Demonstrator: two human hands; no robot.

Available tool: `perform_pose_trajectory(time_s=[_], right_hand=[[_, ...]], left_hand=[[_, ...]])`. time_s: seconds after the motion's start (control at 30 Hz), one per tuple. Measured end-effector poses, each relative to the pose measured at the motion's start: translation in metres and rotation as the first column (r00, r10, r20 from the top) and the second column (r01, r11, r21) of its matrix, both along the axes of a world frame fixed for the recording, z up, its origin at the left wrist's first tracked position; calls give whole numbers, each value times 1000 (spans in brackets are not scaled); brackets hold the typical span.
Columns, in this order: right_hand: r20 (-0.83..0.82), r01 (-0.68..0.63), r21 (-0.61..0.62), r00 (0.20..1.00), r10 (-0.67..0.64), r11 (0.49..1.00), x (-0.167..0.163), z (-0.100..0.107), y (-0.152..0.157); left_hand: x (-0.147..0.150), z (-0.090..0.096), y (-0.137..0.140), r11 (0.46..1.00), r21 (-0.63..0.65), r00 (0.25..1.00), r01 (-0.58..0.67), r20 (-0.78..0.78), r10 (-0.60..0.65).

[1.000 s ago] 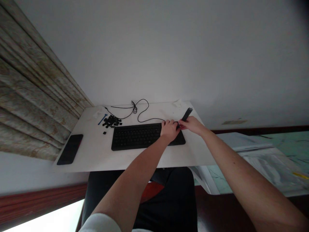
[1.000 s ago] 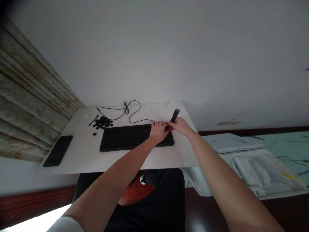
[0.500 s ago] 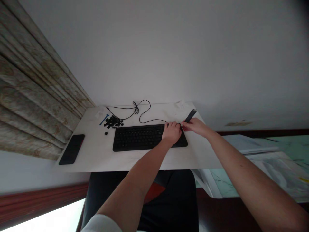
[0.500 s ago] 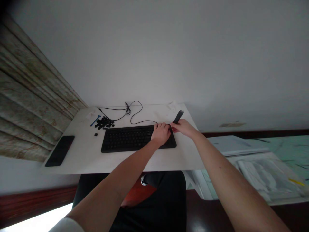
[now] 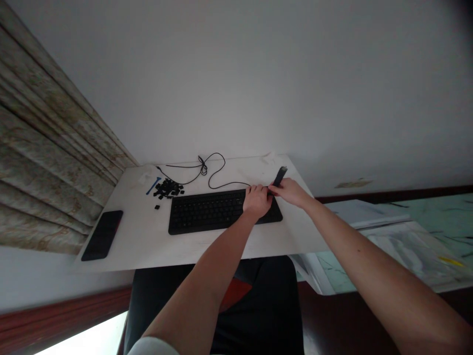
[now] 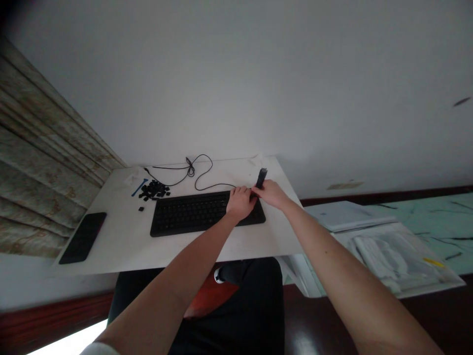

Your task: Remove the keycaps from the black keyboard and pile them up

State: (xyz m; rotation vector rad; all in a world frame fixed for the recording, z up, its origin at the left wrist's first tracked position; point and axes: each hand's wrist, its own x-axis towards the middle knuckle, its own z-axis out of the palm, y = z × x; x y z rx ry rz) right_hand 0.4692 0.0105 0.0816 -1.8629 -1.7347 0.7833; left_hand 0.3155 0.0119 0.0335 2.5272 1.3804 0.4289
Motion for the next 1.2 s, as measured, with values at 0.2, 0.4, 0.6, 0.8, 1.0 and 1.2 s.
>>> perform_pose_trajectory(time_s=[0.2, 0.4, 0.6, 0.8, 1.0, 1.2], right_hand=[[63, 25, 36, 998, -27, 999, -2, 0, -4], [214, -1, 68, 977, -13, 998, -9, 3, -10], [290, -38, 101, 957, 7, 994, -13, 2, -14], [239, -28, 143, 971, -7, 989, -13, 24, -9], [-80, 7, 129, 997, 4, 992, -9, 71, 15], [-493, 353, 144, 836, -243, 925, -1, 28, -4]], left_hand=[[-1, 1, 1, 1000, -10, 1000, 5, 31, -5], [-2, 1, 0, 1000, 3, 1000, 4, 21, -4], [-1, 0, 0, 1000, 6, 1000, 9, 6, -9], [-1, -2, 0, 999, 23, 999, 26, 35, -27], [-2, -2, 1, 1000, -11, 998, 25, 60, -24], [-2, -2, 2, 997, -16, 984, -71, 162, 72]])
